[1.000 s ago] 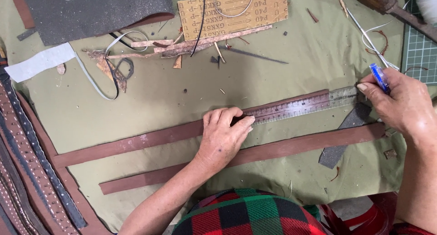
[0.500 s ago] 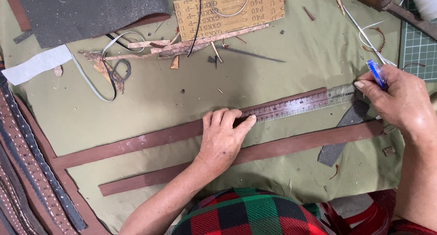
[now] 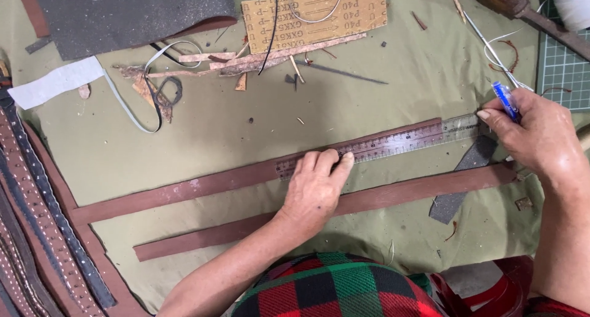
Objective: The person uses a ruler and a pen to measure and mark specific points on leather strips for further processing.
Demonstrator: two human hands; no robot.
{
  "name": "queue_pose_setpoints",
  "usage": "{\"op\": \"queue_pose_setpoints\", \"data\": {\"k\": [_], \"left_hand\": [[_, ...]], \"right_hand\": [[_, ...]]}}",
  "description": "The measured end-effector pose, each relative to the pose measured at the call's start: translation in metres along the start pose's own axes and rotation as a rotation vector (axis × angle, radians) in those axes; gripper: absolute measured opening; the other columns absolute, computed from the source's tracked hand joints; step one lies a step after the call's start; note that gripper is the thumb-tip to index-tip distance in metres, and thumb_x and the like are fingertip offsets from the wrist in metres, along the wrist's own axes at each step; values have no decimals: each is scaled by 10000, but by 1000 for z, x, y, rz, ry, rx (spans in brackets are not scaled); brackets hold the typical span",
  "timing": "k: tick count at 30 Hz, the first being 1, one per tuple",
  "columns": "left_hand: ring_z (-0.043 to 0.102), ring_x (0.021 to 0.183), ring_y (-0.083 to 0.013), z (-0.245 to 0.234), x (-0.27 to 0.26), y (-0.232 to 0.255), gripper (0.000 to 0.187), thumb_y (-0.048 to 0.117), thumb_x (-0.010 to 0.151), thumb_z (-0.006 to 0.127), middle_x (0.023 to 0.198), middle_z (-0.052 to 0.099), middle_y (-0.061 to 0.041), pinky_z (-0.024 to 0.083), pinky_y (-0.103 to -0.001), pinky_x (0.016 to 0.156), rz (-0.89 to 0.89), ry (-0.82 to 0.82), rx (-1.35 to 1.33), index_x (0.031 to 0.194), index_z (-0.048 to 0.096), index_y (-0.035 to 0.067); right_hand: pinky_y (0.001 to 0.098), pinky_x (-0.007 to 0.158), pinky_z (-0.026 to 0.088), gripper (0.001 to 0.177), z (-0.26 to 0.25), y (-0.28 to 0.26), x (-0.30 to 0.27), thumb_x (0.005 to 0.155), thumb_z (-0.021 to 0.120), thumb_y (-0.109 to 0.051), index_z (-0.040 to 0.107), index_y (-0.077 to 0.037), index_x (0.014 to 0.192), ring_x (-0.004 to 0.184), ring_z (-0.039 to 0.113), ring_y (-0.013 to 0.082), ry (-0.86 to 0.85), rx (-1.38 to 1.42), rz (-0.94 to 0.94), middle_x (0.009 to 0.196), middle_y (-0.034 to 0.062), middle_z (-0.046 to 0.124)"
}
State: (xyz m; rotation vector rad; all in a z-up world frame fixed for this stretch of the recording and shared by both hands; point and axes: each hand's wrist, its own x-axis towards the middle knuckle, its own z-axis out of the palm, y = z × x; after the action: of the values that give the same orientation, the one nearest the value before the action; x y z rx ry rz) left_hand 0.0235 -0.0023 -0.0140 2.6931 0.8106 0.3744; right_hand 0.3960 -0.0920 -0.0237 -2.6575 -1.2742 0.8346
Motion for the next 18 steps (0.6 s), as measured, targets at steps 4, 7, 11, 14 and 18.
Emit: {"op": "queue_pose_setpoints", "data": {"k": [4,7,11,14,18], "left_hand": [[514,864,-318,5,3,6,567,-108,869,605,1044,556,-131,533,-480,769,-4,-101,-4,1417,571,34],[519,816,-308,5,4,9,563,-75,864,597,991,553,-103,509,-461,706,-29,-96,31,1406,597,81],[480,734,-262,1,4,15,360,140,1010,644,835,496,-44,425,-419,635,5,21,145,1368,650,106],[492,713,-240,0,6,16,360,203,1047,633,827,503,-32,430,-404,613,-4,-2,180,1401,638,141],[497,738,-251,7,4,15,590,42,899,645,867,503,-41,438,-408,634,1,-99,211,1474,573,150]], "right_hand": [[447,832,479,247,2,3,1,1081,707,-368,767,-144,1165,886,669,339,13,-15,8,913,128,745],[459,824,505,255,-3,-7,-5,1089,713,-343,761,-115,1194,892,674,332,5,-2,25,933,145,753],[487,854,502,284,-2,-13,-7,1075,729,-339,721,-73,1173,955,687,384,22,4,34,1023,157,765],[509,852,464,291,-3,-18,-9,1078,701,-356,706,-78,1160,993,633,450,12,23,92,992,215,731],[516,786,480,324,-3,-17,-8,1083,708,-393,692,-75,1148,932,654,467,10,-22,95,967,224,737]]}}
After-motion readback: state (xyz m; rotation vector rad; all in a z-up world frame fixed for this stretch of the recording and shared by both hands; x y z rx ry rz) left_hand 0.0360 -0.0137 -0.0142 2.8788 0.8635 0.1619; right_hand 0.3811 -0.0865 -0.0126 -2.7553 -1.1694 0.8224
